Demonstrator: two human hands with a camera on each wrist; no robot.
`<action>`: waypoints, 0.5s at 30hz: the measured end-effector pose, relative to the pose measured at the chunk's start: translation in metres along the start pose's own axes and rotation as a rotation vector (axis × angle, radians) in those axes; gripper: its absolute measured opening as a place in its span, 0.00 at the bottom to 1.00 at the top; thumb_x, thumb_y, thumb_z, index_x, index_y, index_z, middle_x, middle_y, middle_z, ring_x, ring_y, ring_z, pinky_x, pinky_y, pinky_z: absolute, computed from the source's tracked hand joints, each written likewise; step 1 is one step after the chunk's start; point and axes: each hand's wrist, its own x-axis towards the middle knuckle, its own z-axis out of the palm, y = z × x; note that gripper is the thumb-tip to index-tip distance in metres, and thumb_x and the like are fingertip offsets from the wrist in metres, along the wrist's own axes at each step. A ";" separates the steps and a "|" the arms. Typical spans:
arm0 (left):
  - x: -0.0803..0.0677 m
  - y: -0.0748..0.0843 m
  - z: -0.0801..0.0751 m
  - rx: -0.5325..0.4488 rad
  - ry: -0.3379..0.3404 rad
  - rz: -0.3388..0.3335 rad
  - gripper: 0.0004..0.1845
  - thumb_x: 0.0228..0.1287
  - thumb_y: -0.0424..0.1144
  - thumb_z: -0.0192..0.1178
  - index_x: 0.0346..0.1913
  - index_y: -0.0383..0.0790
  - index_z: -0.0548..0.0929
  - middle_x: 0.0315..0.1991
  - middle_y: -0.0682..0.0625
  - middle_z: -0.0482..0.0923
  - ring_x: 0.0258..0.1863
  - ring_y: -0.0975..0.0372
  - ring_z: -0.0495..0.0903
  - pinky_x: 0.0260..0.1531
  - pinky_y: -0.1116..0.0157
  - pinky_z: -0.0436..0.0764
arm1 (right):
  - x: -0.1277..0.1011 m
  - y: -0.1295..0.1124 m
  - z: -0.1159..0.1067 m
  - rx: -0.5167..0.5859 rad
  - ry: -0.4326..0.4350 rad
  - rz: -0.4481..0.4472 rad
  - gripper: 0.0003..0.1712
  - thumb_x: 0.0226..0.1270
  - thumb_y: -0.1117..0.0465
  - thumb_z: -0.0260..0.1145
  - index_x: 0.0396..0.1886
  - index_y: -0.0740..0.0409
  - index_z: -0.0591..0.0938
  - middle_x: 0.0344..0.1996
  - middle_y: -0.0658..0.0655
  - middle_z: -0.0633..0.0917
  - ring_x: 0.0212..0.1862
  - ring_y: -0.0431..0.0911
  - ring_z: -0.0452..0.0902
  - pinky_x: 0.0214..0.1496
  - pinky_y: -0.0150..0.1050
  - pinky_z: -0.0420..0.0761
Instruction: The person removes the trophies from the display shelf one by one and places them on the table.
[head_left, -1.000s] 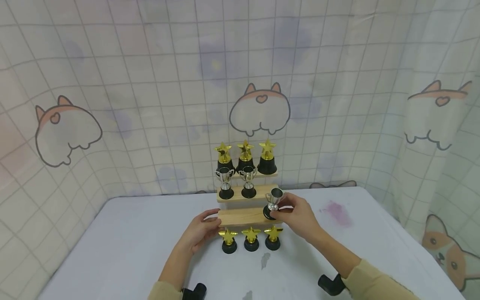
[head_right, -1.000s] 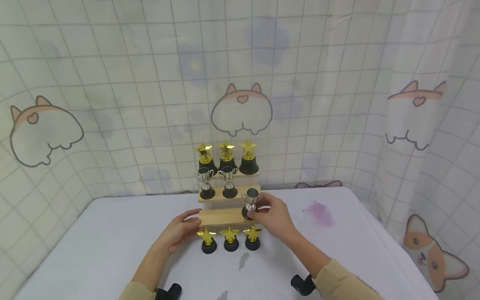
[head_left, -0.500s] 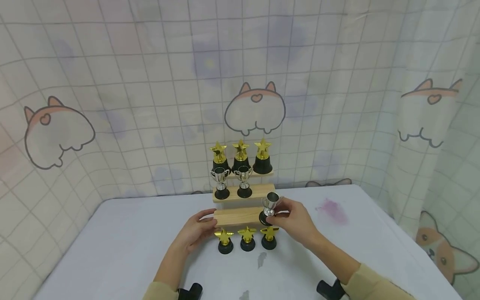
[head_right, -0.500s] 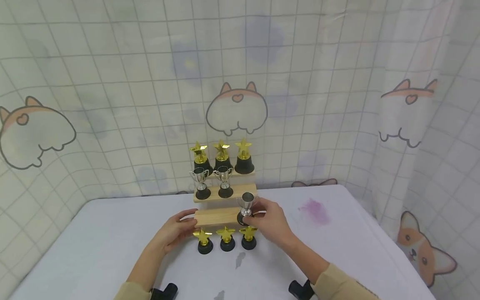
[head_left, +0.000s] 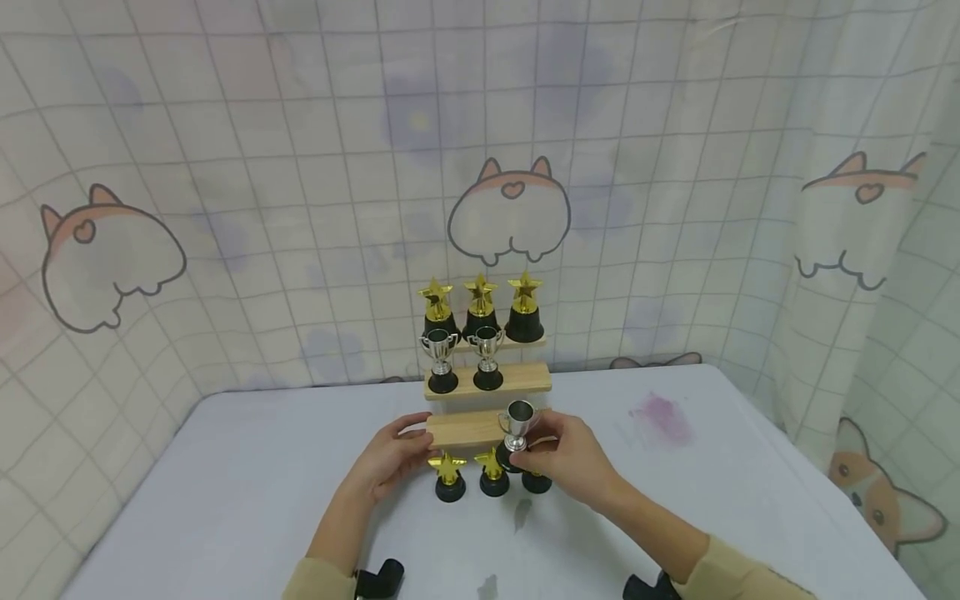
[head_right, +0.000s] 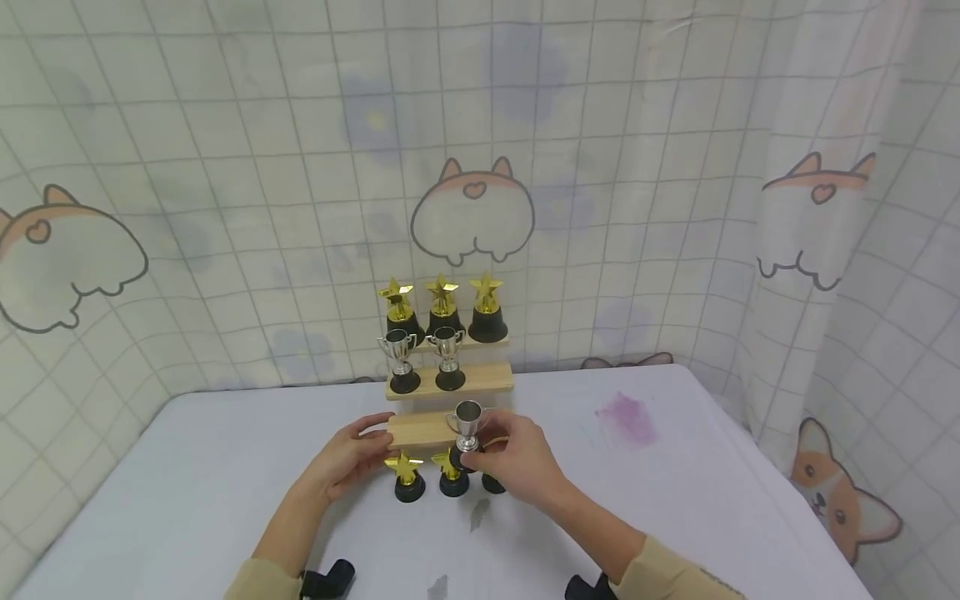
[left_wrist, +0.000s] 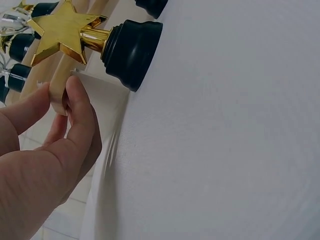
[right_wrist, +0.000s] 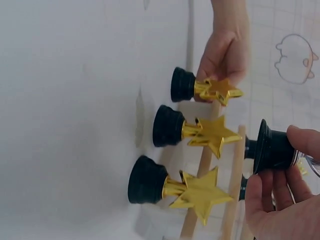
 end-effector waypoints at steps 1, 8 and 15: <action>0.000 0.001 0.000 -0.001 0.000 0.001 0.29 0.71 0.27 0.62 0.72 0.30 0.67 0.56 0.33 0.76 0.44 0.55 0.84 0.48 0.60 0.86 | -0.001 -0.001 0.002 -0.003 -0.009 -0.005 0.13 0.59 0.67 0.78 0.41 0.62 0.82 0.38 0.55 0.85 0.42 0.51 0.85 0.43 0.36 0.87; 0.000 0.003 0.002 0.005 -0.004 0.000 0.29 0.71 0.27 0.62 0.72 0.29 0.68 0.57 0.32 0.76 0.45 0.54 0.84 0.48 0.60 0.86 | -0.006 -0.005 0.013 -0.001 -0.068 -0.076 0.13 0.58 0.67 0.78 0.40 0.61 0.84 0.38 0.56 0.86 0.44 0.51 0.84 0.43 0.34 0.85; -0.002 0.001 0.002 0.005 0.008 -0.001 0.29 0.71 0.25 0.61 0.72 0.28 0.68 0.55 0.33 0.77 0.42 0.55 0.84 0.47 0.61 0.86 | -0.011 -0.003 0.031 0.011 -0.134 -0.087 0.15 0.58 0.67 0.79 0.43 0.62 0.84 0.38 0.54 0.85 0.43 0.50 0.83 0.45 0.35 0.86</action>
